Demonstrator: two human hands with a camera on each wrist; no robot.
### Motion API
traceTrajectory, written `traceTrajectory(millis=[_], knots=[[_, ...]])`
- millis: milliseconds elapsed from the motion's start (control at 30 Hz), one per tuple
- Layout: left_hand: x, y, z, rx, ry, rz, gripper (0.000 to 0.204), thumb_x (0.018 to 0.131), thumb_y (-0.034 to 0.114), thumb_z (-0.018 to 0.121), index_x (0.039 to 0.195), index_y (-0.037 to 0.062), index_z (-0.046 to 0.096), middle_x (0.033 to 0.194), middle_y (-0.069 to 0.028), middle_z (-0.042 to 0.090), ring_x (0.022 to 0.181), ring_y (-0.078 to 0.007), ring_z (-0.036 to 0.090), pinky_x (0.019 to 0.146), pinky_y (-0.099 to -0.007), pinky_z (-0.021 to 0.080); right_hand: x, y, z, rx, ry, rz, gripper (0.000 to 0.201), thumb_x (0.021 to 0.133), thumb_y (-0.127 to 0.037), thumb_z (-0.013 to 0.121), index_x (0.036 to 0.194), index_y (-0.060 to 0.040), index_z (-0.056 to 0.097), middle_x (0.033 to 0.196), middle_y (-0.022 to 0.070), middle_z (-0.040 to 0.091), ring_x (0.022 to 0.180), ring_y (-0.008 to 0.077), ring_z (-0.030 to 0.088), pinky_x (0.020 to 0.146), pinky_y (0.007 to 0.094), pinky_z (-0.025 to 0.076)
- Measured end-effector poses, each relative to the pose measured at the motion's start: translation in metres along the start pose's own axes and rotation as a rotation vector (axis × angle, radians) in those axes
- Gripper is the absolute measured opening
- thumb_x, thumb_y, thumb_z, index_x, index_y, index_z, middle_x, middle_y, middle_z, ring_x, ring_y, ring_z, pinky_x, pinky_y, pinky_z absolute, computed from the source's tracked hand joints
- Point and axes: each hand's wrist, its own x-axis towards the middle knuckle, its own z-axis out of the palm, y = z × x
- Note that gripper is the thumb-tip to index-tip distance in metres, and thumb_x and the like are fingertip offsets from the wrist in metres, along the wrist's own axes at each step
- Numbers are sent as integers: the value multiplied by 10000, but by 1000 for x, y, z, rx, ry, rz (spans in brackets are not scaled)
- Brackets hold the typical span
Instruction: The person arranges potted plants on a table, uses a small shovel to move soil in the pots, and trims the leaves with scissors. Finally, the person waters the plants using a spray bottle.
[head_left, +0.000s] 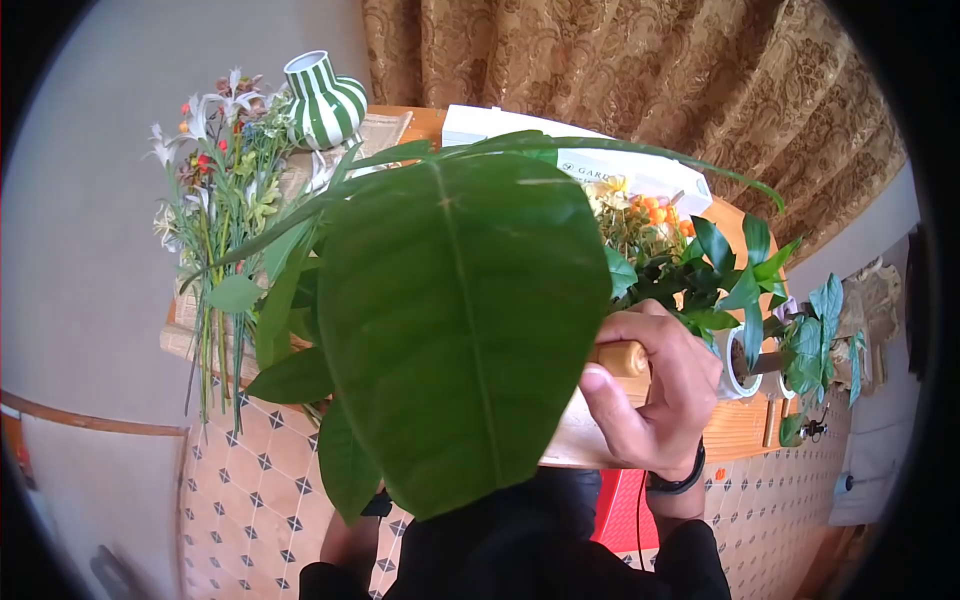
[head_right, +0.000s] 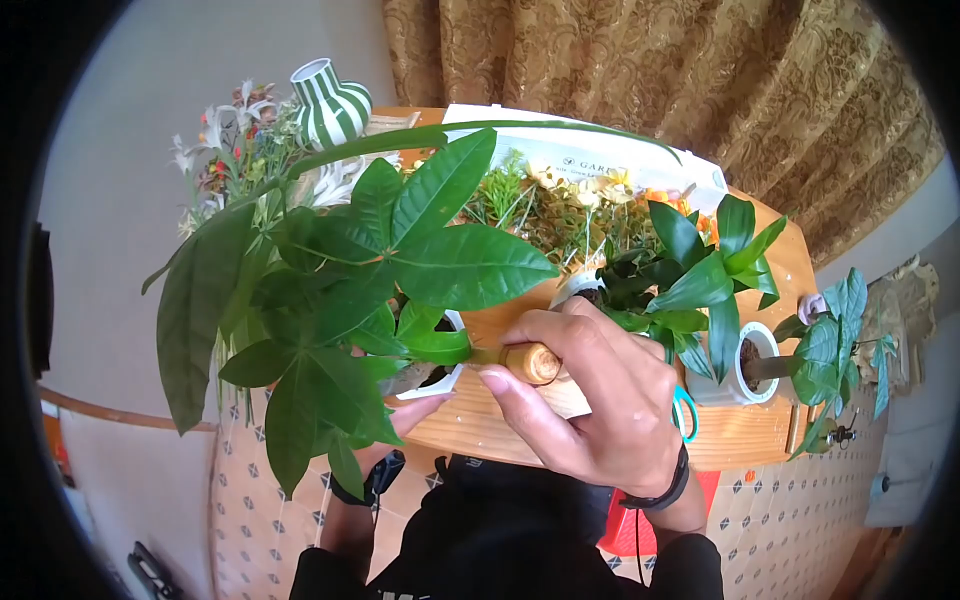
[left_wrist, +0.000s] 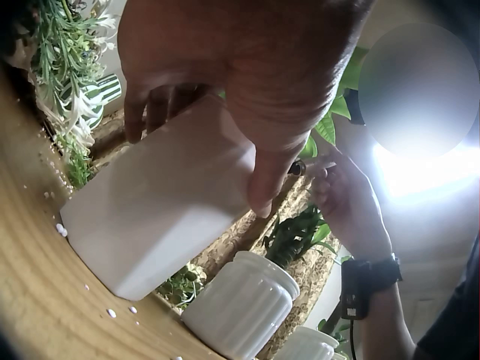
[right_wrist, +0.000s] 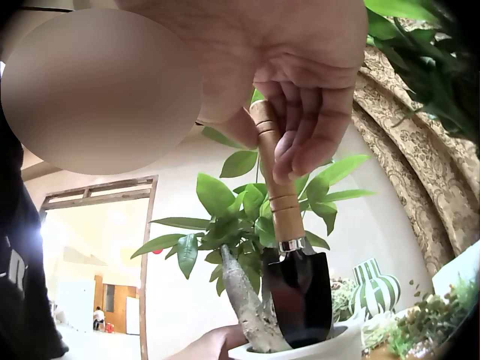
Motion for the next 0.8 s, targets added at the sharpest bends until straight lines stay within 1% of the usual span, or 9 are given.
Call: traceTrajectory(millis=[33, 133, 267, 333, 400, 533, 633, 733, 800], knots=[[0, -1, 0, 29, -32, 16, 710, 686, 152, 937, 1289, 27, 584, 1187, -101, 659, 1033, -198, 662, 895, -325, 552, 3, -1, -1, -37, -13, -44, 265, 800, -61, 799, 989, 34, 640, 802, 148, 663, 651, 246, 665, 550, 312, 517], [-3, -16, 7, -10, 158, 41, 738, 682, 163, 941, 1303, 29, 565, 1203, -103, 648, 1072, -203, 645, 918, -333, 537, 11, -2, -2, -66, -49, -118, 271, 816, -62, 777, 1014, 43, 625, 837, 149, 661, 650, 242, 664, 541, 316, 518], [-5, -30, 0, -6, 48, 15, 719, 669, 188, 952, 1270, 42, 584, 1194, -94, 641, 1080, -204, 632, 917, -340, 526, 15, 1, -3, -47, -203, -164, 279, 847, -91, 738, 1055, 38, 604, 886, 136, 638, 640, 246, 652, 521, 345, 516], [-8, -38, -1, -3, 5, -7, 719, 663, 200, 956, 1260, 45, 588, 1185, -91, 642, 1068, -202, 634, 908, -342, 526, 14, 1, -2, -64, -219, -164, 273, 860, -121, 724, 1054, 28, 603, 905, 125, 624, 639, 257, 646, 519, 362, 512], [-6, -35, -2, 141, 2, 13, 716, 656, 217, 959, 1246, 48, 591, 1162, -87, 648, 1041, -202, 641, 901, -345, 527, 14, 1, -2, -77, -269, -165, 263, 861, -127, 724, 1041, 21, 600, 925, 124, 628, 642, 261, 650, 522, 361, 516], [-9, -40, -1, 86, 9, -72, 710, 649, 246, 962, 1225, 48, 598, 1144, -88, 651, 1007, -207, 649, 884, -348, 529, 12, 4, 1, -53, -254, -181, 257, 866, -136, 721, 1030, 16, 596, 930, 124, 627, 633, 266, 645, 523, 363, 519], [-9, -42, -3, 135, -13, -40, 731, 652, 262, 961, 1238, 46, 582, 1148, -87, 648, 1005, -214, 647, 874, -351, 531, 9, 4, -2, -27, -273, -152, 254, 860, -130, 720, 1024, 16, 592, 922, 122, 628, 629, 260, 644, 518, 359, 519], [-9, -40, -2, 199, 27, 46, 770, 650, 271, 961, 1263, 41, 557, 1148, -83, 646, 1006, -216, 646, 869, -355, 532, 8, 6, -1, -8, -197, -155, 256, 849, -121, 722, 1023, 17, 593, 913, 116, 627, 628, 249, 643, 509, 352, 513], [-14, -43, 0, 91, 33, -102, 798, 649, 274, 961, 1284, 40, 537, 1157, -82, 643, 1020, -215, 642, 877, -357, 530, 7, 6, 0, -42, -186, -176, 263, 839, -114, 726, 1026, 17, 597, 906, 111, 627, 623, 240, 639, 500, 347, 506]])
